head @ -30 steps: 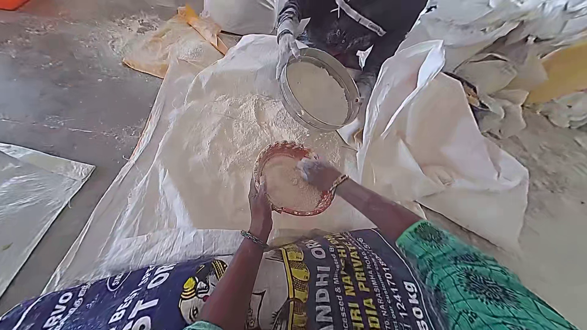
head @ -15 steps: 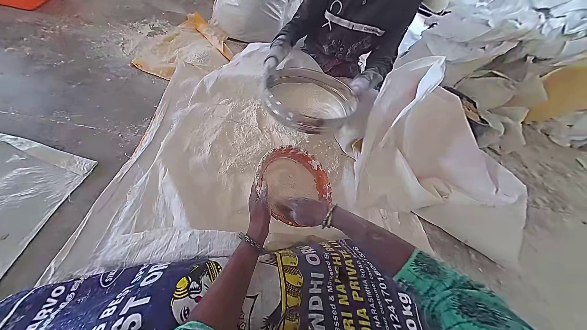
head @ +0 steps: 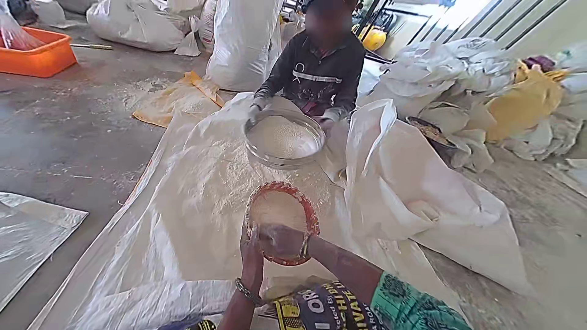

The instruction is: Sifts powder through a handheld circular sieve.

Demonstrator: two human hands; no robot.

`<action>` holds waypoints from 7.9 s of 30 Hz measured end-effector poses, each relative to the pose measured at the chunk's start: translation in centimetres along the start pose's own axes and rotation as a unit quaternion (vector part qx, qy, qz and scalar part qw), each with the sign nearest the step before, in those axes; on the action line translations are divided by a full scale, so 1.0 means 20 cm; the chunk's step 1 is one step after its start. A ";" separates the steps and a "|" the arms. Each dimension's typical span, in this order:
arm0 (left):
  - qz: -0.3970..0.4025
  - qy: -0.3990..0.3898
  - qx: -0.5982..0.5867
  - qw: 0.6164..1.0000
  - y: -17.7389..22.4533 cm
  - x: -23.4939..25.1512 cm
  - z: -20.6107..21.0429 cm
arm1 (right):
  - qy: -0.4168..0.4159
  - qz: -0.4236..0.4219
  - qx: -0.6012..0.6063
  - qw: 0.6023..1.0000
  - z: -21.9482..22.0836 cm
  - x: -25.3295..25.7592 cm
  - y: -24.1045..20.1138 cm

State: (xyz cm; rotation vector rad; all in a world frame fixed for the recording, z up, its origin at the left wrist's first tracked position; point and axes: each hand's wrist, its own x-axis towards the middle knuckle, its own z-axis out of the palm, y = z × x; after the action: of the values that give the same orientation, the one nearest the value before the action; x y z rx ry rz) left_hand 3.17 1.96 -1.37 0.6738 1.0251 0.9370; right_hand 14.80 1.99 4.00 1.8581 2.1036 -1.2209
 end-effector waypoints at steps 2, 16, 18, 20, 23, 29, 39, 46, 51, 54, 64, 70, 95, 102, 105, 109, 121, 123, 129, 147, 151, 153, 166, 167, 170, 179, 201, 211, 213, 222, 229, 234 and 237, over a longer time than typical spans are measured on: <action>-0.013 0.014 -0.003 1.000 0.01 0.01 -0.01 | -0.053 0.005 -0.066 0.996 0.02 -0.09 0.06; 0.009 0.001 -0.008 1.000 -0.03 0.04 -0.03 | 0.149 0.036 0.040 0.987 0.03 0.11 0.03; -0.003 0.014 -0.012 1.000 -0.01 0.04 -0.03 | 0.108 -0.061 -0.001 0.992 0.07 0.02 0.03; -0.018 0.009 -0.005 1.000 -0.01 0.03 -0.03 | 0.045 -0.089 -0.041 0.994 0.07 -0.07 0.10; -0.024 -0.017 0.016 0.999 -0.02 0.03 -0.01 | 0.035 -0.024 -0.129 0.991 0.03 -0.17 0.22; -0.023 -0.068 0.063 0.995 -0.09 0.00 0.00 | 0.202 -0.070 -0.286 0.934 -0.05 -0.03 0.29; -0.074 0.016 0.027 0.997 -0.05 0.00 0.04 | 0.061 0.182 -0.026 0.981 -0.03 -0.12 0.29; -0.039 -0.017 0.069 0.997 0.00 -0.01 0.00 | -0.055 0.069 -0.031 0.996 -0.16 -0.29 0.24; -0.038 -0.014 0.030 0.999 0.00 0.01 0.01 | -0.171 0.072 -0.070 0.980 0.06 -0.22 0.12; -0.052 -0.010 0.030 0.998 -0.01 0.01 0.02 | -0.041 0.047 -0.025 0.998 0.07 -0.06 0.11; -0.087 0.006 -0.026 0.996 -0.02 0.02 0.03 | -0.086 0.095 -0.009 0.992 -0.03 -0.12 0.05; -0.033 -0.004 -0.010 0.999 -0.02 -0.03 -0.01 | 0.024 0.185 -0.021 0.982 -0.11 0.01 0.06; -0.064 -0.067 0.019 0.996 0.05 0.01 0.01 | 0.254 0.135 -0.065 0.956 -0.10 -0.17 0.29; -0.076 -0.088 0.028 0.993 0.08 0.02 -0.06 | 0.031 0.014 0.069 0.997 0.07 -0.05 0.03; -0.052 -0.067 0.034 0.996 0.07 0.03 -0.05 | -0.025 -0.041 -0.042 0.998 0.07 -0.20 0.13; -0.072 -0.071 0.037 0.994 0.07 0.04 -0.02 | -0.036 0.057 -0.144 0.987 -0.09 -0.32 0.27; -0.069 0.012 -0.034 0.997 0.11 0.05 -0.02 | 0.048 0.143 -0.277 0.949 -0.28 0.10 0.28; -0.072 0.041 -0.061 0.995 0.13 0.05 -0.01 | 0.023 0.205 -0.192 0.960 -0.30 0.02 0.19; -0.059 0.011 -0.007 0.998 0.10 0.04 -0.02 | 0.062 0.061 0.050 0.995 -0.18 -0.08 0.06; -0.017 0.003 -0.001 1.000 0.11 0.02 -0.01 | -0.038 0.204 -0.093 0.974 -0.24 0.06 0.07; -0.046 -0.010 -0.007 0.999 0.06 0.02 -0.01 | -0.070 0.122 0.010 0.990 -0.04 -0.03 0.02; -0.034 -0.039 0.005 0.999 0.01 0.01 0.01 | 0.023 0.092 0.043 0.995 0.02 0.04 -0.01; 0.010 -0.007 -0.053 0.999 0.00 0.01 0.03 | 0.258 0.205 0.093 0.940 -0.12 -0.12 0.22; 0.018 -0.012 -0.043 0.999 -0.01 0.00 0.03 | 0.254 0.230 0.127 0.931 -0.13 -0.07 0.22; 0.032 -0.028 -0.025 0.999 -0.03 -0.02 0.00 | 0.273 0.223 0.155 0.923 -0.12 0.12 0.12; 0.004 -0.026 -0.001 1.000 0.06 0.02 -0.03 | 0.091 -0.008 -0.113 0.989 0.01 -0.08 0.00; -0.021 -0.077 -0.012 0.997 0.10 -0.02 0.00 | 0.220 0.150 -0.154 0.952 -0.16 -0.16 0.21; -0.002 -0.046 -0.017 0.999 0.09 0.03 -0.04 | -0.053 -0.040 -0.088 0.994 -0.05 -0.19 0.05; -0.001 -0.041 0.004 0.999 0.09 0.05 -0.02 | -0.102 0.024 -0.152 0.983 -0.13 -0.27 0.09; -0.037 -0.083 -0.001 0.996 0.09 0.00 -0.02 | 0.060 -0.075 -0.354 0.930 -0.27 0.07 0.14; -0.113 0.010 -0.064 0.991 0.14 0.06 -0.01 | -0.054 0.194 -0.210 0.957 -0.33 -0.04 0.17; -0.163 -0.024 -0.029 0.986 0.11 0.05 -0.01 | 0.014 0.089 -0.006 0.996 -0.23 -0.12 0.10; -0.103 -0.047 -0.004 0.994 0.13 0.03 -0.03 | -0.030 0.085 -0.059 0.994 -0.33 -0.18 0.10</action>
State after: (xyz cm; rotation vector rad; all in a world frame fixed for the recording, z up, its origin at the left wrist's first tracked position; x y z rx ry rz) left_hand 1.91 3.70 0.38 0.5877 0.9863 0.7241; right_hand 20.21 2.93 9.40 1.8799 1.8986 -1.0754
